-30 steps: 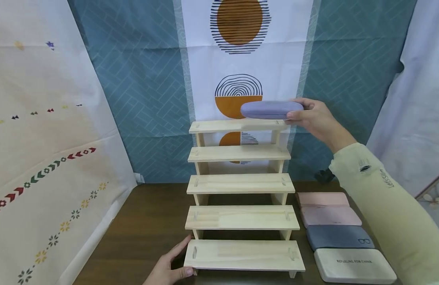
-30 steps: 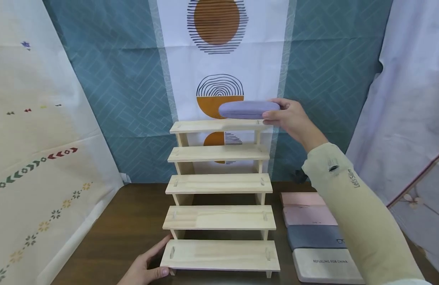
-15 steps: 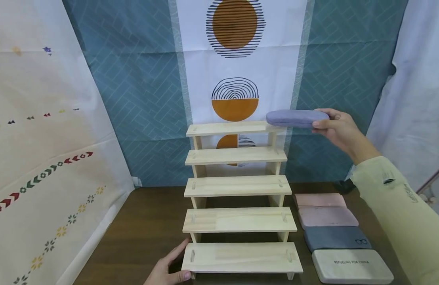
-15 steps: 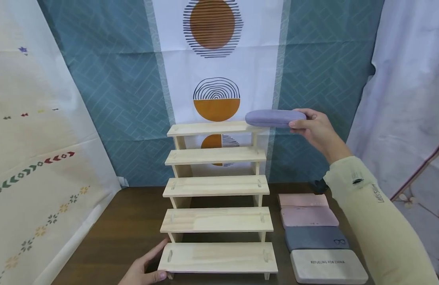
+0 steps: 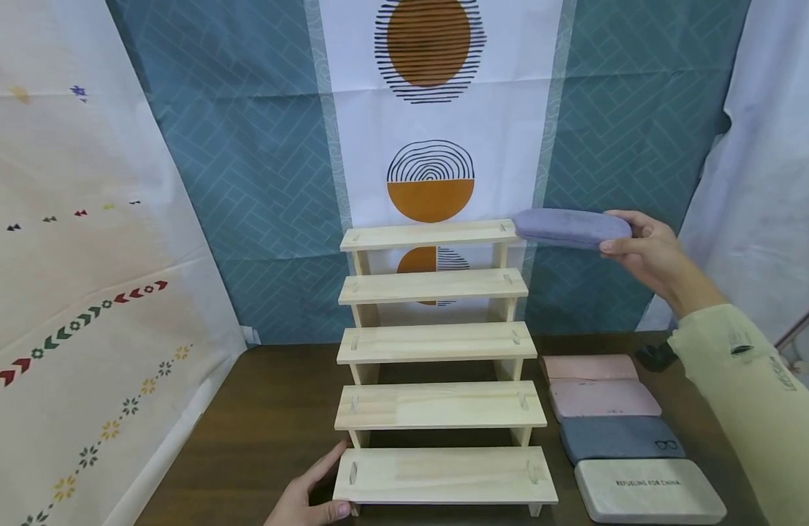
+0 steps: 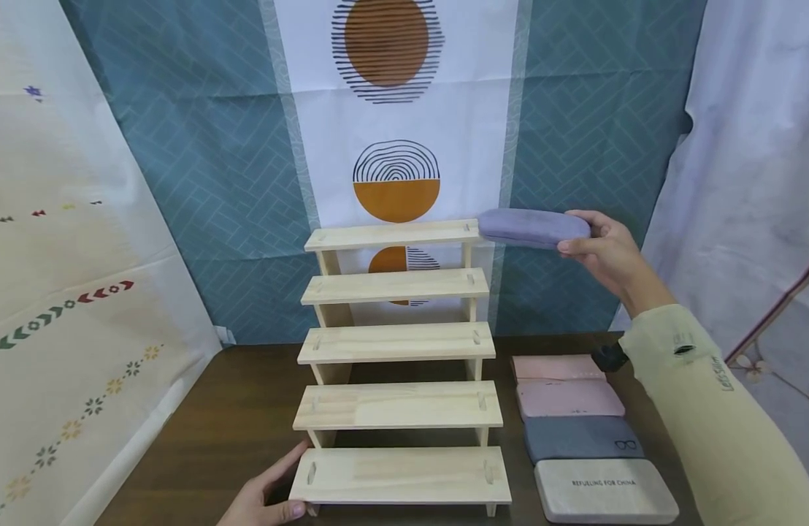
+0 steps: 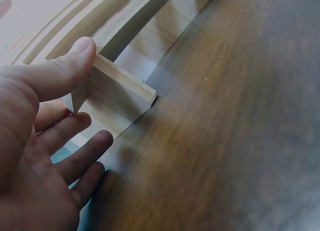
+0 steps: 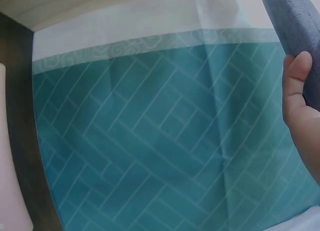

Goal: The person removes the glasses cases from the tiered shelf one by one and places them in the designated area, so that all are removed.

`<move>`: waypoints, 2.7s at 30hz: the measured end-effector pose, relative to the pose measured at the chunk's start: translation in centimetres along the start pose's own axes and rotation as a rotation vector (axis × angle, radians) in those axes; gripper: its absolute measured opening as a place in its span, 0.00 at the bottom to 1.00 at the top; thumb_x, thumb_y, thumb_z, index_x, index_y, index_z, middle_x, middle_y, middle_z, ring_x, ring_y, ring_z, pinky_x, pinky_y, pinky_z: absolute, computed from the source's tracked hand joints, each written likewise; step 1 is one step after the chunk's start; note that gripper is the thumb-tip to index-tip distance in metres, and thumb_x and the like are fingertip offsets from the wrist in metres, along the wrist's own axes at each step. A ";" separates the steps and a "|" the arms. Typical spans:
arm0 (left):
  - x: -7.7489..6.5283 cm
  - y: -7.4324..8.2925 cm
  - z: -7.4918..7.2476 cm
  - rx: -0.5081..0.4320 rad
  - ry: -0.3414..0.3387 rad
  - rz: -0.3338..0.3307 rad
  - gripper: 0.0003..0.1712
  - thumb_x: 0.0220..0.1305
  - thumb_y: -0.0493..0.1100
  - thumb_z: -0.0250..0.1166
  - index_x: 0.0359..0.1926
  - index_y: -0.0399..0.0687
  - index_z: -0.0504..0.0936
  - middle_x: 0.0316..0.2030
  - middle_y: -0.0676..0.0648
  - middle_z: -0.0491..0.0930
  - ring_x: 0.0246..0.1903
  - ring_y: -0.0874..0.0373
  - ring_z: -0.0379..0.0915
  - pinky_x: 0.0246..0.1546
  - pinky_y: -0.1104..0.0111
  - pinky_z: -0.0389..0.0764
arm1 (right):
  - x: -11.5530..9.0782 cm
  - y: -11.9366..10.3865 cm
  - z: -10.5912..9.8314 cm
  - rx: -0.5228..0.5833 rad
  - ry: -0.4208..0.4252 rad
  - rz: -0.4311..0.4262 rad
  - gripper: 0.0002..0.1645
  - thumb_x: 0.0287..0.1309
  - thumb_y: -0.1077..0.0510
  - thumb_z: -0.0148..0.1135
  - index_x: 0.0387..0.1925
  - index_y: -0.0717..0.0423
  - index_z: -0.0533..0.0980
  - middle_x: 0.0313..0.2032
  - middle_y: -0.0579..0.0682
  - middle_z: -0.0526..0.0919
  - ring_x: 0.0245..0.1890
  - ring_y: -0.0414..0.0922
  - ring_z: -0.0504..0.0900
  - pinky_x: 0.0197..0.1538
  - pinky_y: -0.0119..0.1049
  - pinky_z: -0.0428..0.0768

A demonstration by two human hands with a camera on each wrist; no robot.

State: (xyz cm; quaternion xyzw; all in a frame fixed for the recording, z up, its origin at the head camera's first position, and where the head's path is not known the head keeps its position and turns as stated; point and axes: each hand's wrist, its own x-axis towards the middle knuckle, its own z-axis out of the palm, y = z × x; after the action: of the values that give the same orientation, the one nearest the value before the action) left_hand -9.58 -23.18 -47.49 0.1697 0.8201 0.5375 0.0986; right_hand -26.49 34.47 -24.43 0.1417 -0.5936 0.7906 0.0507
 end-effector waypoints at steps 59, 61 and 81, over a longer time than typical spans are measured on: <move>0.5 0.2 0.3 -0.054 0.036 -0.121 0.45 0.60 0.36 0.73 0.76 0.42 0.63 0.73 0.43 0.61 0.66 0.72 0.57 0.61 0.73 0.60 | -1.3 13.8 -10.9 -0.765 -0.215 0.481 0.48 0.62 0.64 0.66 0.73 0.75 0.49 0.55 0.66 0.65 0.45 0.53 0.71 0.40 0.43 0.74; 0.6 0.1 0.3 -0.056 0.043 -0.115 0.46 0.59 0.36 0.73 0.76 0.42 0.63 0.73 0.45 0.61 0.66 0.71 0.57 0.61 0.73 0.59 | -1.2 13.6 -10.7 -0.845 -0.242 0.491 0.49 0.61 0.63 0.66 0.73 0.76 0.49 0.59 0.74 0.63 0.50 0.60 0.70 0.46 0.49 0.76; 0.7 0.1 0.3 -0.063 0.025 -0.101 0.46 0.61 0.36 0.72 0.77 0.42 0.61 0.74 0.42 0.59 0.66 0.71 0.56 0.61 0.74 0.59 | -0.7 14.9 -11.7 -1.076 -0.149 0.563 0.42 0.68 0.55 0.63 0.68 0.79 0.55 0.61 0.83 0.60 0.56 0.72 0.70 0.55 0.66 0.73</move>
State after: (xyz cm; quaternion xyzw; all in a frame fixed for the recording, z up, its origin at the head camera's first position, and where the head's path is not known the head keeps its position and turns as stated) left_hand -10.09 -22.67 -47.51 0.1182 0.8116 0.5593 0.1207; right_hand -31.44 41.33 -41.38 -0.0110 -0.9263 0.3508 -0.1374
